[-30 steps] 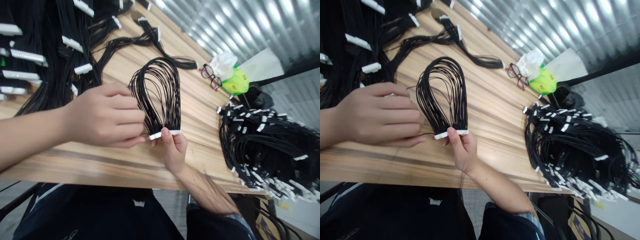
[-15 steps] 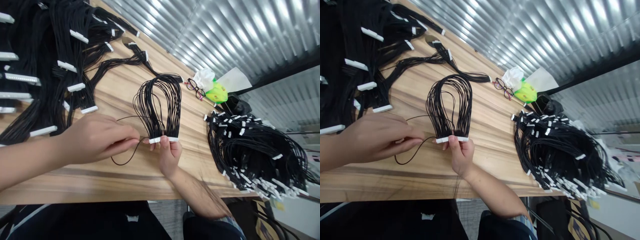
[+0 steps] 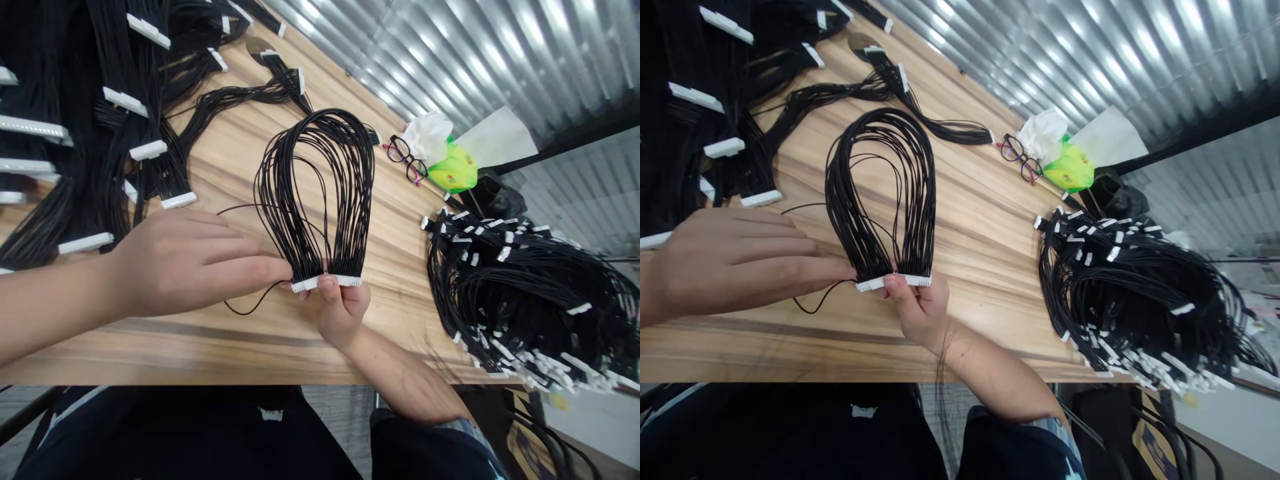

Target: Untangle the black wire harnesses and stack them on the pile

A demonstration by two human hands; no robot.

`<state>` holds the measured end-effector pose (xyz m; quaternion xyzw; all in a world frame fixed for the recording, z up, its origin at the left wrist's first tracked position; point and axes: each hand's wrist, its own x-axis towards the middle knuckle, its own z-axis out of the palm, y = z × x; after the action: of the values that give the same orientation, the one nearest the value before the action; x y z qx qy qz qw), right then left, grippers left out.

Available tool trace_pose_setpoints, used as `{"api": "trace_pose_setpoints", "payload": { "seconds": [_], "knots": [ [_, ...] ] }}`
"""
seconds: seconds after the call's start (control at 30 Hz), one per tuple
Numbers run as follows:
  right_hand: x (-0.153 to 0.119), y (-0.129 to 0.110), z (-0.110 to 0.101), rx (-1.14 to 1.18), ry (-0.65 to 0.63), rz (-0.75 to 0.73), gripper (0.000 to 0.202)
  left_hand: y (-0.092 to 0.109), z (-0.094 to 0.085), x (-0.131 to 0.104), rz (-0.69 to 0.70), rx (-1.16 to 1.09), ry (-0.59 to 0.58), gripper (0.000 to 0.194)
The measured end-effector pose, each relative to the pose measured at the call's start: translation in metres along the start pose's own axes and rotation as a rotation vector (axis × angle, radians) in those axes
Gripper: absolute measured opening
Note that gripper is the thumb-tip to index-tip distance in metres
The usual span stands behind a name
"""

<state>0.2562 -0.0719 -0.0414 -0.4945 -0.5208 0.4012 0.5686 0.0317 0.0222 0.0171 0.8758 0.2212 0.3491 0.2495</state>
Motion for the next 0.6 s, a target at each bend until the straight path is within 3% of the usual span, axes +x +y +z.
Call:
{"api": "trace_pose_setpoints", "payload": {
  "seconds": [0.07, 0.27, 0.43, 0.6],
  "knots": [
    [0.0, -0.002, 0.0, -0.017, -0.019, 0.016, 0.043, -0.001, -0.001, -0.005, -0.055, 0.023, 0.002, 0.037],
    [-0.001, -0.004, 0.001, 0.051, -0.006, 0.01, 0.036, -0.014, -0.004, -0.003, 0.042, -0.08, -0.088, 0.026],
    [0.001, -0.006, 0.002, -0.003, -0.015, 0.064, 0.045, 0.004, -0.001, -0.003, -0.154, 0.027, 0.03, 0.048],
    [0.004, -0.011, 0.002, -0.011, -0.028, 0.056, 0.04, -0.003, -0.008, 0.017, 0.048, 0.038, -0.117, 0.046]
  ]
}}
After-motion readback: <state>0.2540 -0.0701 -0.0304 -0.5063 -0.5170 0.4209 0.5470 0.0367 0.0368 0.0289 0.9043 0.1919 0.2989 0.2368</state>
